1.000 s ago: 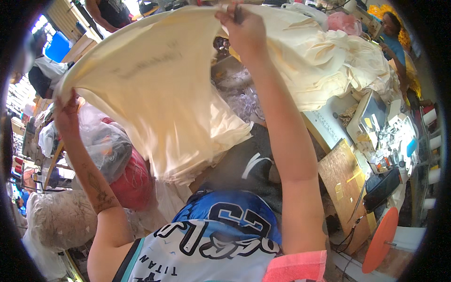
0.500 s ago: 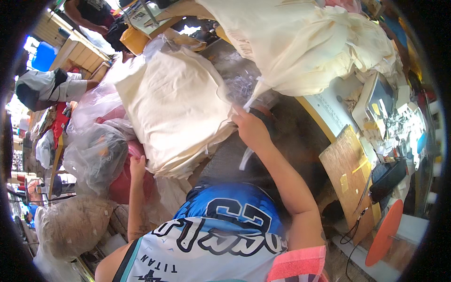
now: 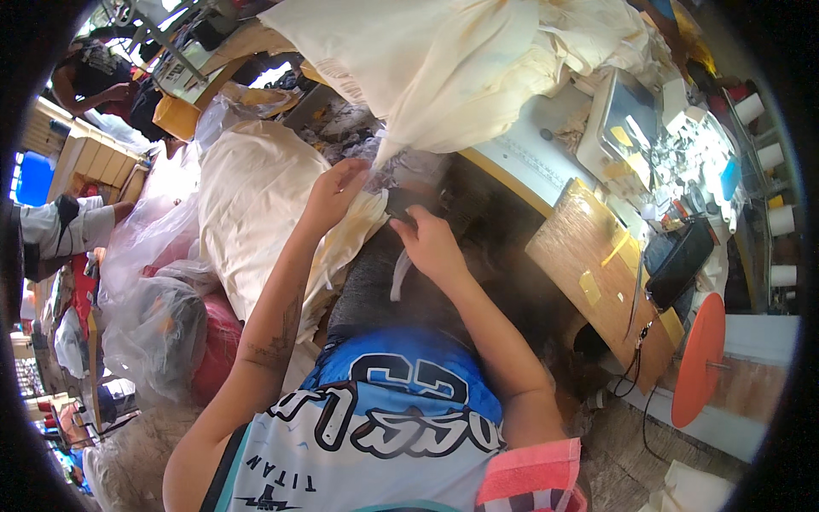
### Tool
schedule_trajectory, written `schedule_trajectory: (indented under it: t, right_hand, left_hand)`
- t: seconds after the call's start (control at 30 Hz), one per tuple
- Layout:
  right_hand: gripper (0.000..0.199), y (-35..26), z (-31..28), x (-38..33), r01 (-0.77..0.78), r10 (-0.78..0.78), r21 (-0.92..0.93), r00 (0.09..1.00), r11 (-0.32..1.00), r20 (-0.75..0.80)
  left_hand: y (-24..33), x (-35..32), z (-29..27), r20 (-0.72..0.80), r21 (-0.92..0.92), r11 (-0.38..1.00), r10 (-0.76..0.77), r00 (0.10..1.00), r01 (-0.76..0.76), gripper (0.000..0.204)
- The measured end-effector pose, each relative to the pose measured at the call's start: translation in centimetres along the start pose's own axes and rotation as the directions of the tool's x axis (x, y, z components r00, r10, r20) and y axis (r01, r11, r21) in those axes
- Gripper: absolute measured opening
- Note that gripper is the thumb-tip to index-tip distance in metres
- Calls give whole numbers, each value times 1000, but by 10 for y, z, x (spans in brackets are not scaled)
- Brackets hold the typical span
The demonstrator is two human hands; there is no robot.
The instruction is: The person handles cream-colored garment pieces by picking them up from a pile, shaking them out, and placing them onto another stack.
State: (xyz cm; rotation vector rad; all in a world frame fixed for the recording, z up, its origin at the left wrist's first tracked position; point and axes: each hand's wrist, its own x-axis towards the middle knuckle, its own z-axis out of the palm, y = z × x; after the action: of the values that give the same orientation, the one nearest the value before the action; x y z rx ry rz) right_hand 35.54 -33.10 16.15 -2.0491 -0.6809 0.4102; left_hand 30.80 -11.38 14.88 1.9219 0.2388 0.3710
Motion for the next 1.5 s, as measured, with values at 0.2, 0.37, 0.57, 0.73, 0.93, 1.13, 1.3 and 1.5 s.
schedule_trajectory:
  t: [0.2, 0.37, 0.57, 0.73, 0.93, 1.13, 1.3, 1.5]
  right_hand:
    - [24, 2, 11, 26, 268, -294, -175, 944, 947, -147]
    - [17, -6, 32, 42, 470, -563, -375, 804, 799, -191]
    - [16, -8, 34, 47, 513, -627, -430, 758, 743, -180]
    - [17, 28, 17, 5, 351, -470, -377, 832, 857, -294]
    - [24, 35, 5, -27, 187, -273, -243, 876, 952, -397]
    - [16, 11, -30, -32, 197, -175, -8, 853, 980, -491]
    - [21, -14, -62, -24, 321, -346, -138, 799, 937, -492]
    - [26, -104, -87, 31, 603, -642, -262, 588, 754, -492]
  left_hand:
    - [9, -9, 4, -22, -130, 990, -61, 998, 58, 23]
    - [8, -20, -4, -28, -290, 943, -181, 983, 165, 30]
    - [21, -23, -9, -19, -309, 924, -245, 969, 227, 31]
    - [20, -9, -2, -124, 55, 997, 58, 991, -51, 50]
    - [70, 34, 57, -357, 399, 863, 458, 814, -311, 53]
    - [104, 16, 16, -404, 37, 999, 25, 914, -11, 38]
    - [70, -109, -96, -381, 744, 665, 331, 863, 74, 54]
    - [81, -244, -177, -588, 605, 794, 398, 704, 56, 44]
